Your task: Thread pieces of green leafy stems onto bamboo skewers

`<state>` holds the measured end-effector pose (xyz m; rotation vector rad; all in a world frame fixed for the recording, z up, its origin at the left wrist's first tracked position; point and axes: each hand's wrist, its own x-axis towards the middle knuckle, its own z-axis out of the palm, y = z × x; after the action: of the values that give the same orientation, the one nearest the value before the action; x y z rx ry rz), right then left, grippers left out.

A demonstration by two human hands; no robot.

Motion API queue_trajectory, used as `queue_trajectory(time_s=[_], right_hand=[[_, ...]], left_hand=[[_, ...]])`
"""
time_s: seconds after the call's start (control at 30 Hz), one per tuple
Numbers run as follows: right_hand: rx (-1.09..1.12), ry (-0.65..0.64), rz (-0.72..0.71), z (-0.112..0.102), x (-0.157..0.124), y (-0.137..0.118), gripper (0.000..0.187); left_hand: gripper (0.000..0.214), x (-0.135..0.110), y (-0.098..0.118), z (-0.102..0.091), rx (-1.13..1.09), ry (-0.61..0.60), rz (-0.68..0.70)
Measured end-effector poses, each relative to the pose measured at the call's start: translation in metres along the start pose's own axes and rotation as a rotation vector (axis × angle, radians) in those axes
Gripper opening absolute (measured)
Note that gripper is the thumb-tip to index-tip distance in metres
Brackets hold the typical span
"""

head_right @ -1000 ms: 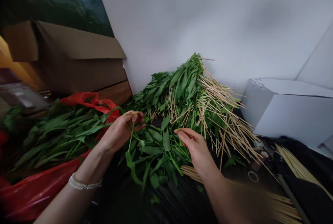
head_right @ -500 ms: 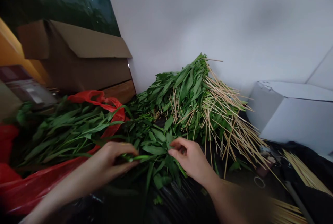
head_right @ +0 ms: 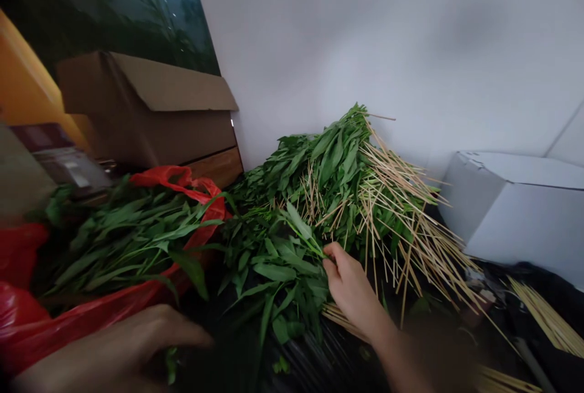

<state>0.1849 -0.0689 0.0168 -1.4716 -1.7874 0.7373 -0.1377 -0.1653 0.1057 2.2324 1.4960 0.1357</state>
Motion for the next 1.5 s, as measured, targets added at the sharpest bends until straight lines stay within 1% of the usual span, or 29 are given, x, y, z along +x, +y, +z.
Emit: queue_trajectory(time_s=[0.07,0.1,0.17,0.2,0.27,0.33,0.4,0.47,0.5,0.57,0.7,0.87,0.93,1.0,1.07,1.13,1.23,1.27,1.3,1.37,1.43,1.5], right_hand=[[0.191,-0.025,0.026,-0.001,0.001,-0.003,0.017],[0.259,-0.034,0.042,-0.001,0.001,-0.004,0.020],[0.335,-0.031,0.079,-0.001,0.000,-0.007,0.026],[0.352,-0.028,0.097,-0.002,0.000,-0.008,0.028],[0.366,-0.033,0.097,-0.003,0.001,-0.007,0.032],[0.374,-0.038,0.056,-0.005,0.002,-0.005,0.032],[0.382,-0.041,0.018,-0.006,0.003,-0.004,0.031],[0.396,-0.050,0.011,-0.007,0.003,-0.004,0.030],[0.404,-0.056,0.013,-0.007,0.003,-0.005,0.030],[0.420,-0.072,0.006,-0.007,0.002,-0.007,0.029],[0.450,-0.109,-0.009,-0.006,0.001,-0.008,0.027],[0.463,-0.137,-0.011,-0.008,-0.001,-0.009,0.028],[0.456,-0.149,-0.010,-0.008,-0.001,-0.011,0.030],[0.420,-0.144,-0.011,-0.006,-0.001,-0.013,0.031],[0.372,-0.141,-0.010,-0.005,-0.001,-0.016,0.032],[0.345,-0.138,-0.003,-0.004,0.000,-0.015,0.032],[0.378,-0.094,0.036,-0.006,0.002,-0.009,0.032],[0.397,-0.063,0.060,-0.007,0.003,-0.006,0.032],[0.415,-0.035,0.082,-0.008,0.004,-0.003,0.033],[0.429,0.005,0.119,-0.009,0.004,0.000,0.034],[0.413,0.020,0.137,-0.007,0.004,0.002,0.035],[0.397,0.024,0.153,-0.004,0.004,0.002,0.035]], left_hand=[[0.037,0.013,0.014,-0.006,-0.056,-0.038,0.022],[0.030,0.020,0.019,-0.007,-0.093,-0.035,0.046],[0.021,0.034,0.026,-0.007,-0.168,0.021,0.103],[0.023,0.041,0.027,-0.005,-0.204,0.060,0.127],[0.031,0.056,0.024,-0.002,-0.265,0.162,0.152],[0.033,0.068,0.019,0.001,-0.308,0.315,0.149],[0.029,0.080,0.015,0.001,-0.310,0.493,0.154],[0.023,0.090,0.013,0.000,-0.258,0.647,0.180],[0.020,0.095,0.013,0.000,-0.215,0.698,0.198],[0.018,0.105,0.014,0.002,-0.109,0.756,0.229],[0.019,0.123,0.017,0.013,0.137,0.758,0.239],[0.018,0.134,0.016,0.023,0.401,0.668,0.258],[0.017,0.136,0.014,0.027,0.436,0.634,0.297],[0.016,0.138,0.012,0.030,0.389,0.608,0.330],[0.016,0.142,0.010,0.032,0.229,0.606,0.336],[0.016,0.146,0.008,0.029,-0.054,0.642,0.295],[0.008,0.144,0.002,0.012,-0.678,0.739,0.141],[0.006,0.141,0.000,0.006,-0.895,0.750,0.088],[0.008,0.137,-0.001,-0.001,-1.089,0.732,0.051],[0.017,0.127,-0.001,-0.011,-1.374,0.627,0.035],[0.026,0.118,0.001,-0.016,-1.549,0.473,0.046],[0.028,0.111,0.003,-0.018,-1.675,0.347,0.051]])
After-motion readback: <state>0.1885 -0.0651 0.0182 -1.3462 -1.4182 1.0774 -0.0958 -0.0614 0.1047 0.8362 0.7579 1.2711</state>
